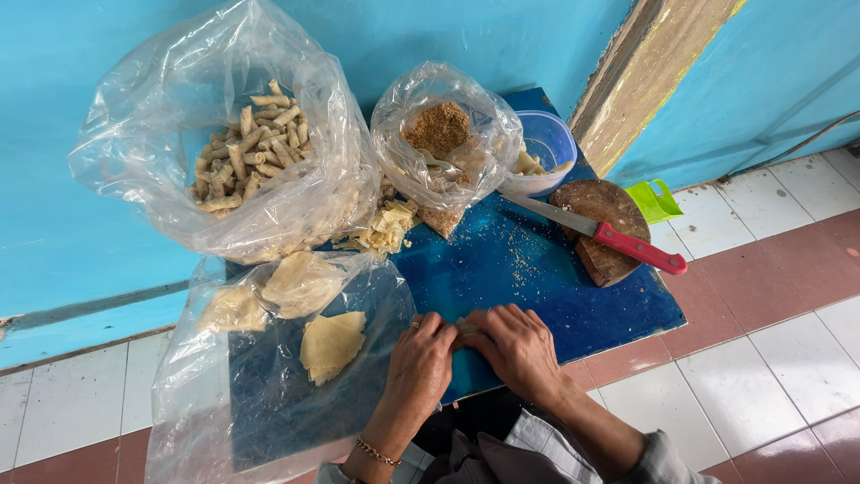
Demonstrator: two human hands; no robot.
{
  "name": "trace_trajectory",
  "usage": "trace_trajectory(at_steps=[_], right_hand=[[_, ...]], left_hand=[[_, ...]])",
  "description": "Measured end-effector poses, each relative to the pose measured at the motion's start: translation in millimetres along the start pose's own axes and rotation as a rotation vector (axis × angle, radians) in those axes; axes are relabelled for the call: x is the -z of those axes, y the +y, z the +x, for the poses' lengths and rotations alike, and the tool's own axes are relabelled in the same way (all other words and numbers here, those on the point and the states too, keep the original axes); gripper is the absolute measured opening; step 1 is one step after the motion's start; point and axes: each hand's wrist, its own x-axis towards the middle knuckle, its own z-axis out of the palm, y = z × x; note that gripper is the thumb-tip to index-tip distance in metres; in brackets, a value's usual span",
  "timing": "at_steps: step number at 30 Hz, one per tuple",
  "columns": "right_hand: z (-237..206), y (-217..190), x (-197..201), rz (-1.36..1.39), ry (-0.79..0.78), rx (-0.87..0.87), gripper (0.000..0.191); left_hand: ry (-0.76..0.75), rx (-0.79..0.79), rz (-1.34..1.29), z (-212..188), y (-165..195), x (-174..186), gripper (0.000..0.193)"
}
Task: The person sits at a small blue table and folds triangular pastry wrappers around a pinch of brown filling, pressing the edges closed by hand and setting each folded pastry aside. They repeat the folding cycle with wrappers taken from a plastic sheet and filling scooped from a bag.
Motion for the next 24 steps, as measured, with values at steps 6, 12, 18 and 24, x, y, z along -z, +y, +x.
trace_trajectory(at_steps=[6, 12, 18, 24], right_hand=[[-0.9, 4.6, 2.8, 0.034, 0.024, 0.047, 0.011], [3.6, 6.0, 2.6, -0.054, -0.006, 0.002, 0.009], [-0.7, 1.8, 2.1, -0.147, 0.041, 0.157, 0.016], [9.7, 14.2, 2.5, -0.157, -0.023, 0.144, 0.008]], left_hand=[[-0.039, 0.071, 0.011, 5.5, 0.9, 1.5, 0.008], [0.027, -0.034, -0.066, 0.7, 0.3, 0.0, 0.020], [-0.017, 0.017, -0.015, 6.5, -5.6, -8.0, 0.015], [0.024, -0.006, -0.043, 9.0, -3.5, -6.5, 0.021]])
